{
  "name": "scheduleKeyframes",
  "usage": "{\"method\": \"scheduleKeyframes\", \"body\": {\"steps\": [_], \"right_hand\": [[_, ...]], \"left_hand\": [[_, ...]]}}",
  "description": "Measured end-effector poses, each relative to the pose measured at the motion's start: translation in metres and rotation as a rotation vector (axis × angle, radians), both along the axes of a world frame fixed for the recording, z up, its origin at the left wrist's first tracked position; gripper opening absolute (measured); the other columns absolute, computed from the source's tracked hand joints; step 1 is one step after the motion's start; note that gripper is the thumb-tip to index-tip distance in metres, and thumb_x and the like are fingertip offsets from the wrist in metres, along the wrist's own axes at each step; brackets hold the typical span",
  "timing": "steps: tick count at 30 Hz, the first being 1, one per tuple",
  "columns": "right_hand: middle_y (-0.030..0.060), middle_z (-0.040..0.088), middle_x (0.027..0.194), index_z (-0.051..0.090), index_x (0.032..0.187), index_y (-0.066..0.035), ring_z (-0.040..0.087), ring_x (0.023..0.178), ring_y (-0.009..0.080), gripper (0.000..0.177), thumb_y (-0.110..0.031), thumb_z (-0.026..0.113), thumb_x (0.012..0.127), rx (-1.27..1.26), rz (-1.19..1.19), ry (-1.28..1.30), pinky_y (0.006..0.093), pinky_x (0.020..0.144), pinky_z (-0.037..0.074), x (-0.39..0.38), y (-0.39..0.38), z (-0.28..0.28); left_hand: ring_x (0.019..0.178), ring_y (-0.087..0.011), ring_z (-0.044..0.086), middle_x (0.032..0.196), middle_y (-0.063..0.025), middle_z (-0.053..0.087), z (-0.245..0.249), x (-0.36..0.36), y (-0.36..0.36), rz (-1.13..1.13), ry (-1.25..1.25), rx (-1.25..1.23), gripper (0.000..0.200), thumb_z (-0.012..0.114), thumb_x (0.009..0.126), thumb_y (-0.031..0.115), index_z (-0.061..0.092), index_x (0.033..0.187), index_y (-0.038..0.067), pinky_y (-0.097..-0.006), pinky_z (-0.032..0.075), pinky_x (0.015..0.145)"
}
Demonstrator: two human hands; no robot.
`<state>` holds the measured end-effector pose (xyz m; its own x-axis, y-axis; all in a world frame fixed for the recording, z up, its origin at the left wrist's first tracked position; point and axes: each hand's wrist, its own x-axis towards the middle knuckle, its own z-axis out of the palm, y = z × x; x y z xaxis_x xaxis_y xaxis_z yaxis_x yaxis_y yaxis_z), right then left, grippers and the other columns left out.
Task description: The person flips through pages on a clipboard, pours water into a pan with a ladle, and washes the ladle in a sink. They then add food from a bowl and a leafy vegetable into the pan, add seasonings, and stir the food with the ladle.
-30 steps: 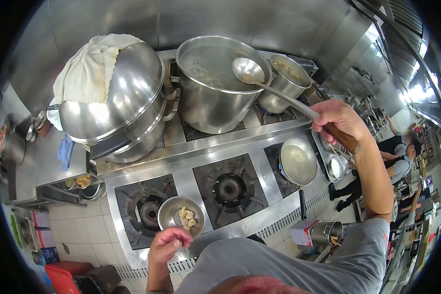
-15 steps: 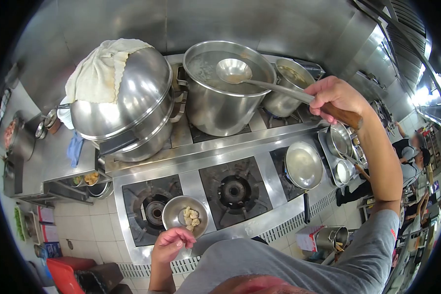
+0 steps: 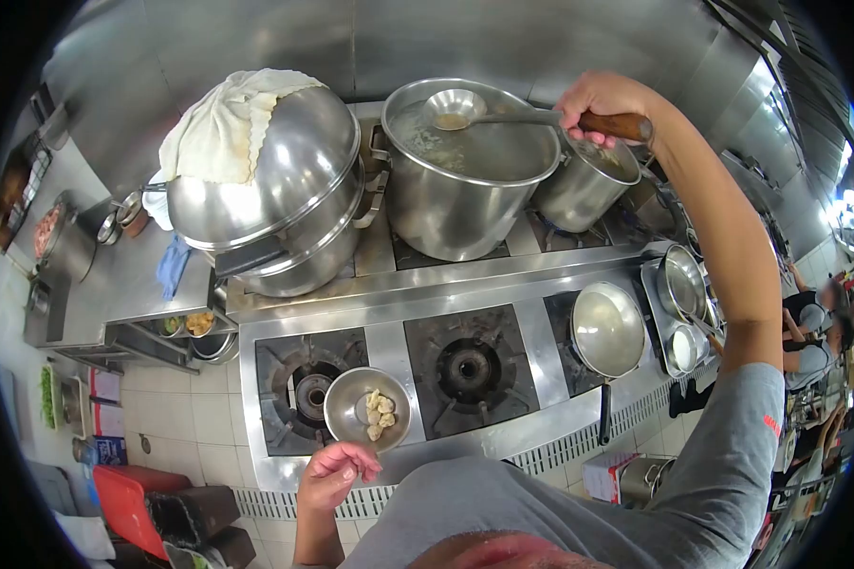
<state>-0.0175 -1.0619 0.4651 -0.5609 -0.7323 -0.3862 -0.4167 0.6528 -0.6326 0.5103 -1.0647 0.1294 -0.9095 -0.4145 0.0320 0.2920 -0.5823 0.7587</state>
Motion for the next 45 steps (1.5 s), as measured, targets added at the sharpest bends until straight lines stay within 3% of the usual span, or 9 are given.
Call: {"method": "scheduleKeyframes", "body": {"steps": [1, 2, 5, 8, 14, 29, 35, 45], "right_hand": [[0.0102, 0.060, 0.064, 0.055, 0.120, 0.014, 0.052, 0.042, 0.0134, 0.046, -0.002, 0.065, 0.078, 0.014, 0.014, 0.011, 0.0285, 0.035, 0.040, -0.005, -0.006, -0.001], [0.0096, 0.060, 0.064, 0.062, 0.107, 0.011, 0.053, 0.043, 0.0136, 0.033, -0.003, 0.065, 0.078, 0.030, 0.024, 0.020, 0.0290, 0.035, 0.041, -0.008, -0.011, -0.002], [0.0091, 0.060, 0.063, 0.065, 0.089, 0.008, 0.053, 0.043, 0.0138, 0.016, -0.004, 0.065, 0.078, 0.021, 0.067, 0.049, 0.0294, 0.035, 0.042, -0.014, -0.021, -0.005], [0.0092, 0.060, 0.063, 0.065, 0.090, 0.007, 0.053, 0.043, 0.0138, 0.016, -0.003, 0.066, 0.078, 0.015, 0.091, 0.058, 0.0295, 0.036, 0.042, -0.019, -0.026, -0.008], [0.0100, 0.060, 0.063, 0.061, 0.111, 0.009, 0.052, 0.042, 0.0146, 0.036, -0.002, 0.065, 0.077, 0.035, 0.150, 0.081, 0.0307, 0.036, 0.041, -0.020, -0.030, -0.009], [0.0096, 0.060, 0.064, 0.058, 0.121, 0.011, 0.054, 0.045, 0.0149, 0.049, -0.003, 0.067, 0.075, 0.050, 0.252, 0.109, 0.0306, 0.038, 0.042, -0.004, -0.015, -0.011], [0.0089, 0.060, 0.065, 0.064, 0.111, 0.012, 0.052, 0.044, 0.0120, 0.038, -0.003, 0.063, 0.077, -0.073, 0.207, -0.146, 0.0275, 0.038, 0.042, -0.033, 0.009, -0.018], [0.0082, 0.059, 0.059, 0.070, 0.093, 0.010, 0.049, 0.041, 0.0114, 0.028, -0.001, 0.060, 0.069, -0.087, 0.213, 0.037, 0.0271, 0.037, 0.039, -0.040, 0.062, -0.020]], "left_hand": [[0.083, -0.0216, 0.060, 0.101, -0.0186, 0.066, 0.001, 0.001, 0.002, 0.009, -0.001, -0.001, 0.037, 0.064, 0.094, 0.025, 0.061, 0.109, -0.008, -0.0326, 0.047, 0.074], [0.083, -0.0216, 0.060, 0.101, -0.0186, 0.066, 0.002, 0.000, 0.004, 0.019, 0.001, -0.004, 0.037, 0.064, 0.094, 0.026, 0.061, 0.109, -0.008, -0.0327, 0.047, 0.074], [0.083, -0.0218, 0.060, 0.100, -0.0184, 0.066, 0.003, 0.001, 0.011, 0.033, 0.000, 0.009, 0.037, 0.064, 0.094, 0.025, 0.061, 0.109, -0.008, -0.0331, 0.047, 0.074], [0.084, -0.0222, 0.061, 0.101, -0.0190, 0.066, 0.003, 0.001, 0.017, 0.062, -0.013, 0.018, 0.037, 0.064, 0.093, 0.024, 0.061, 0.109, -0.009, -0.0336, 0.048, 0.074], [0.086, -0.0230, 0.061, 0.104, -0.0205, 0.067, 0.004, -0.004, 0.030, 0.087, -0.016, 0.029, 0.038, 0.065, 0.093, 0.024, 0.060, 0.110, -0.009, -0.0341, 0.048, 0.075], [0.085, -0.0231, 0.061, 0.101, -0.0195, 0.066, 0.009, -0.011, 0.056, 0.136, -0.013, -0.012, 0.038, 0.065, 0.092, 0.024, 0.060, 0.109, -0.010, -0.0335, 0.048, 0.073], [0.087, -0.0200, 0.063, 0.103, -0.0180, 0.066, 0.013, -0.015, 0.063, 0.121, -0.013, -0.007, 0.036, 0.065, 0.092, 0.023, 0.061, 0.110, -0.007, -0.0318, 0.048, 0.077], [0.084, -0.0235, 0.062, 0.101, -0.0202, 0.065, 0.014, -0.023, 0.072, 0.111, -0.012, -0.019, 0.038, 0.066, 0.091, 0.024, 0.060, 0.109, -0.010, -0.0336, 0.048, 0.073]]}}
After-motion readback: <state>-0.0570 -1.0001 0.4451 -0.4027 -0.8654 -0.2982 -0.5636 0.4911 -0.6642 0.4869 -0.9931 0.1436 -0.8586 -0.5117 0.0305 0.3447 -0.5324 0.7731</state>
